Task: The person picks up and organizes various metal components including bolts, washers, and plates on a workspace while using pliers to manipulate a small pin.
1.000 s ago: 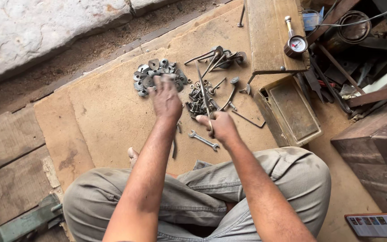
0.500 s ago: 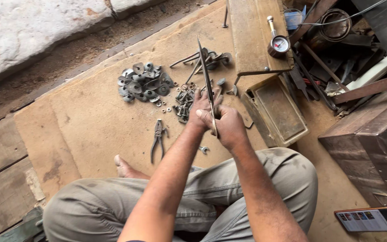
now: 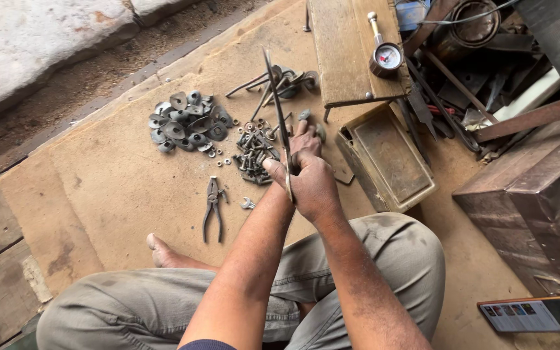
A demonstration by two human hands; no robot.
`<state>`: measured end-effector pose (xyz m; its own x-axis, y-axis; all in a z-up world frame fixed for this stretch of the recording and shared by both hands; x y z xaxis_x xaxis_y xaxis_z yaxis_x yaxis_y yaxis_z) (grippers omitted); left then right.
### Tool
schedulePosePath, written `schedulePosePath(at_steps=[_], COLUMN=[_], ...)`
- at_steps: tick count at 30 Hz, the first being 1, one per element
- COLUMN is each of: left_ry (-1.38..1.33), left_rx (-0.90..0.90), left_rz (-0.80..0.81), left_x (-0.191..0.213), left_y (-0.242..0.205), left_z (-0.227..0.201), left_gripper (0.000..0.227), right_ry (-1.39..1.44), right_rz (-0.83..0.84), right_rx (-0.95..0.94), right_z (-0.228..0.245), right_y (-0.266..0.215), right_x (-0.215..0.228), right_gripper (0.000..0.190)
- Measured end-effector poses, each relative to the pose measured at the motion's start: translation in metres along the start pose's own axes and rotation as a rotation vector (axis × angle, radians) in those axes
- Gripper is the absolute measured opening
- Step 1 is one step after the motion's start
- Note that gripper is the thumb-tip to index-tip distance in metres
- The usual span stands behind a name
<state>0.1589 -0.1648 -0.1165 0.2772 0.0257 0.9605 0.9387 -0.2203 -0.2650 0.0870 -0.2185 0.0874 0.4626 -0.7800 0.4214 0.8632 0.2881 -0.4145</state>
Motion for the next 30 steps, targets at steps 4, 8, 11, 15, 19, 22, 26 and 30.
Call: schedulePosePath(at_steps=[4,8,11,15,19,22,26,30], left_ry=[-0.287,-0.811,-1.314,-1.868,-2.04,-2.077,-2.227,-2.306], left_rx=[0.104,0.325,0.423,0.209,0.171,0.093,0.116,0.106], left_rz=[-0.227,-0.581,-0.525,-0.318,-0.242,-0.207,-0.286,-0.302], left_x=[0.009,0.03,0.059,0.113,0.149,0.154,0.142,0.137], left_y=[-0.032,-0.079,-0.116,-0.185,-0.25,-0.283,-0.293,-0.283], left_z=[0.023,0.063,0.102,0.145,0.158,0.165,0.168,0.17], left_gripper=[0.028,0.02,0.032,0.041,0.022,0.025,0.021,0.018], right_ry=[0.13,0.177,0.215,0.085,-0.419,-0.546,-0.571,-0.64], right_rz=[-0.019,0.039,0.073,0.157,0.23,0.232,0.195,0.1], right_rx=[0.13,0.047,0.047,-0.044,-0.166,-0.225,-0.382,-0.409], right_z=[-0.006,-0.024,-0.032,-0.032,-0.028,-0.035,-0.057,-0.081], right_y=[0.0,0.009,0.02,0.02,0.016,0.011,0.024,0.034], right_x=[-0.001,-0.01,-0.021,-0.034,-0.044,-0.053,-0.058,-0.048], right_gripper=[0.042,0.045,0.05,0.05,0.057,0.056,0.059,0.066])
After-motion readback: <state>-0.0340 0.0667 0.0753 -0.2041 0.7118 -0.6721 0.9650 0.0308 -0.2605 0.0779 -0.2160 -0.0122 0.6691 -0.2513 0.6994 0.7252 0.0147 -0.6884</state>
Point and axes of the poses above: each hand's wrist, its own y-axis towards the middle knuckle, its own x-axis out of the back of the hand, z = x × y, the point moved 1 cm from there along y, towards the middle knuckle, and after that the axes turned 10 degrees about z, right-handed, at the moved point
